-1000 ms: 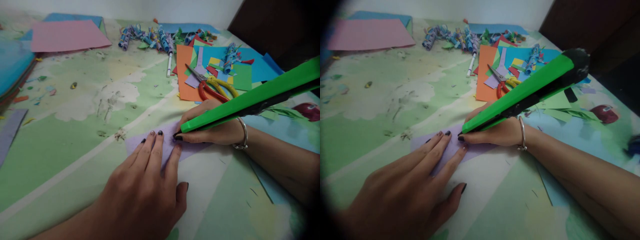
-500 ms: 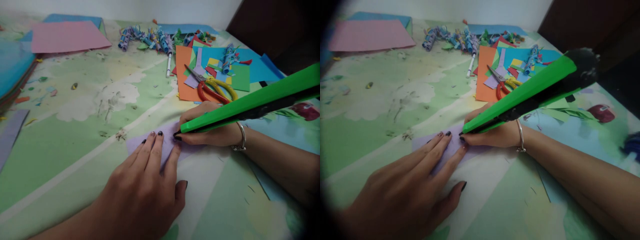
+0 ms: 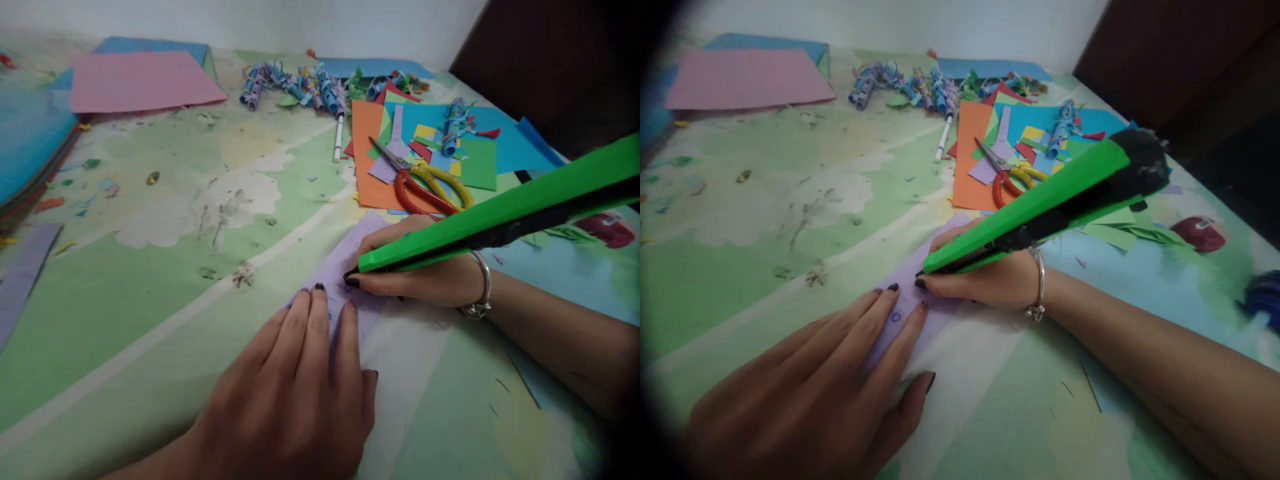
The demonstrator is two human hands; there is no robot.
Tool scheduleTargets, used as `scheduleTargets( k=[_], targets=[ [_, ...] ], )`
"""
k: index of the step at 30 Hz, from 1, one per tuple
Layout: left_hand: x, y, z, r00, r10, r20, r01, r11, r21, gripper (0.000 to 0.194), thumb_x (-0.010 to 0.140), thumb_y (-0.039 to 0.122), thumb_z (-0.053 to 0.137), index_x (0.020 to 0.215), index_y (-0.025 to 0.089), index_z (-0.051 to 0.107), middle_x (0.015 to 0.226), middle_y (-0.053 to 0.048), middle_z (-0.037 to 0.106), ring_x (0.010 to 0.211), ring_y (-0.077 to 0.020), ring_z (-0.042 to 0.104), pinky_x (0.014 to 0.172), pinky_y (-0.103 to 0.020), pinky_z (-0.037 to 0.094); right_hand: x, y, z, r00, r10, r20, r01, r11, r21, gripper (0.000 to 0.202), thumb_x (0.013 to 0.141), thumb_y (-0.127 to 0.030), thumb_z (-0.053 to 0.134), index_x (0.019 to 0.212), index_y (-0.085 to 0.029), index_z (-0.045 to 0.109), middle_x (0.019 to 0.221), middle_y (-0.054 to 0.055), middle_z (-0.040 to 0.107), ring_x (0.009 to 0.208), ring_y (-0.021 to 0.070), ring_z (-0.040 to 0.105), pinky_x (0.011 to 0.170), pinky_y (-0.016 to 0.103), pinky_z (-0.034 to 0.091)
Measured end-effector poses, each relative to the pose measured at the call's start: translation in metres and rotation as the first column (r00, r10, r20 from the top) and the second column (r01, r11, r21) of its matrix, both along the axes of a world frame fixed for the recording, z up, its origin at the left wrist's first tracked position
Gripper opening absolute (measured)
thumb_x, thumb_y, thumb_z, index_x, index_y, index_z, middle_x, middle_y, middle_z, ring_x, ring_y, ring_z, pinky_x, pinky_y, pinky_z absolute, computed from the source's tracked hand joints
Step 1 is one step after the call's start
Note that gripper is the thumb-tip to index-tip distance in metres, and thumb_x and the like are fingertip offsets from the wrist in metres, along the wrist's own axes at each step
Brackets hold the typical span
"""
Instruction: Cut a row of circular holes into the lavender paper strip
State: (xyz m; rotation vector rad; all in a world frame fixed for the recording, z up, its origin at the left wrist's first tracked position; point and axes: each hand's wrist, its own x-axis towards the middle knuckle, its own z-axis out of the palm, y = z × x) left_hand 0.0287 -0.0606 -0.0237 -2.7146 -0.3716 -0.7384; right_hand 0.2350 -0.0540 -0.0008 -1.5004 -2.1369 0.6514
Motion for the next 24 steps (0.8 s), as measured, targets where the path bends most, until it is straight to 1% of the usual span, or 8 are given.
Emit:
scheduleTargets(
  k=[3,5,9,13,16,20,22,24],
  targets=[
    [0.0025,0.0023,0.0003,0.999,0.016,-0.035,-0.02,0.992,-0.125,0.04,0.084,0.031,0.048,0.107,0.005,0.068,0.11,-0.02,0.065,0.099,-0.0362,0.064,0.077,-0.048,0.059,0.0029,-0.0001,0.0,1.0,0.015,-0.005,-0.015,0.999,-0.038,0.015,0.082,-0.025,0.062,0.075,-0.013,0.068,0.062,-0.003,0.06,0.058,0.0061,0.051,0.06,0.019,0.038],
    [0.0033,0.0035,0.0003,0.999,0.035,-0.036,-0.041,0.984,-0.171,0.042,0.083,0.031,0.047,0.111,0.006,0.067,0.115,-0.02,0.063,0.103,-0.037,0.062,0.077,-0.049,0.059,0.0034,-0.0009,0.0006,1.0,0.004,0.023,-0.004,1.0,-0.027,0.016,0.082,-0.026,0.062,0.073,-0.014,0.068,0.063,-0.003,0.062,0.058,0.0064,0.052,0.059,0.019,0.038],
    [0.0011,0.0039,-0.001,0.998,0.041,-0.043,-0.048,0.985,-0.165,0.045,0.083,0.035,0.047,0.115,0.007,0.064,0.117,-0.019,0.063,0.103,-0.036,0.063,0.075,-0.046,0.06,0.0008,-0.003,0.0023,0.995,-0.029,0.094,0.028,1.0,0.013,0.014,0.08,-0.023,0.063,0.069,-0.015,0.068,0.065,-0.003,0.064,0.06,0.0073,0.055,0.059,0.019,0.038],
    [-0.0012,0.004,-0.0015,0.997,0.057,-0.042,-0.063,0.984,-0.167,0.046,0.084,0.036,0.047,0.116,0.008,0.064,0.117,-0.018,0.063,0.103,-0.0346,0.063,0.077,-0.045,0.06,-0.001,-0.0041,0.0033,0.99,-0.034,0.135,0.03,0.999,0.032,0.013,0.079,-0.02,0.063,0.067,-0.017,0.067,0.065,-0.004,0.065,0.059,0.007,0.056,0.061,0.02,0.04],
    [-0.0009,0.0032,-0.0011,0.997,0.063,-0.048,-0.071,0.983,-0.17,0.047,0.083,0.036,0.047,0.117,0.007,0.063,0.117,-0.018,0.063,0.104,-0.0348,0.063,0.076,-0.045,0.06,-0.0014,-0.0046,0.0032,0.992,-0.042,0.123,0.038,0.999,0.032,0.013,0.078,-0.019,0.065,0.066,-0.017,0.067,0.064,-0.005,0.065,0.058,0.0059,0.056,0.06,0.019,0.039],
    [0.0007,0.0008,-0.0013,0.996,0.083,-0.041,-0.089,0.982,-0.165,0.046,0.084,0.034,0.046,0.117,0.007,0.063,0.118,-0.018,0.063,0.105,-0.035,0.062,0.078,-0.045,0.059,-0.0012,-0.0048,0.0018,0.994,-0.051,0.094,0.05,0.999,0.015,0.012,0.077,-0.02,0.065,0.067,-0.016,0.067,0.064,-0.004,0.064,0.059,0.0068,0.055,0.057,0.019,0.038],
    [0.0016,0.0005,-0.0015,0.996,0.066,-0.053,-0.074,0.983,-0.168,0.046,0.084,0.034,0.047,0.117,0.006,0.063,0.118,-0.019,0.062,0.105,-0.035,0.062,0.079,-0.045,0.059,-0.0003,-0.0043,0.001,0.996,-0.064,0.065,0.063,0.998,0.006,0.013,0.078,-0.021,0.064,0.066,-0.016,0.067,0.064,-0.003,0.064,0.058,0.0072,0.055,0.056,0.02,0.038],
    [0.0021,0.0014,-0.0012,0.997,0.05,-0.057,-0.059,0.984,-0.168,0.046,0.084,0.034,0.047,0.117,0.005,0.063,0.118,-0.019,0.062,0.105,-0.0354,0.062,0.079,-0.046,0.059,0.0009,-0.0033,0.0003,0.999,-0.04,0.025,0.04,0.999,0.006,0.017,0.08,-0.023,0.063,0.065,-0.015,0.066,0.061,-0.003,0.062,0.056,0.0072,0.053,0.055,0.02,0.039]
  ],
)
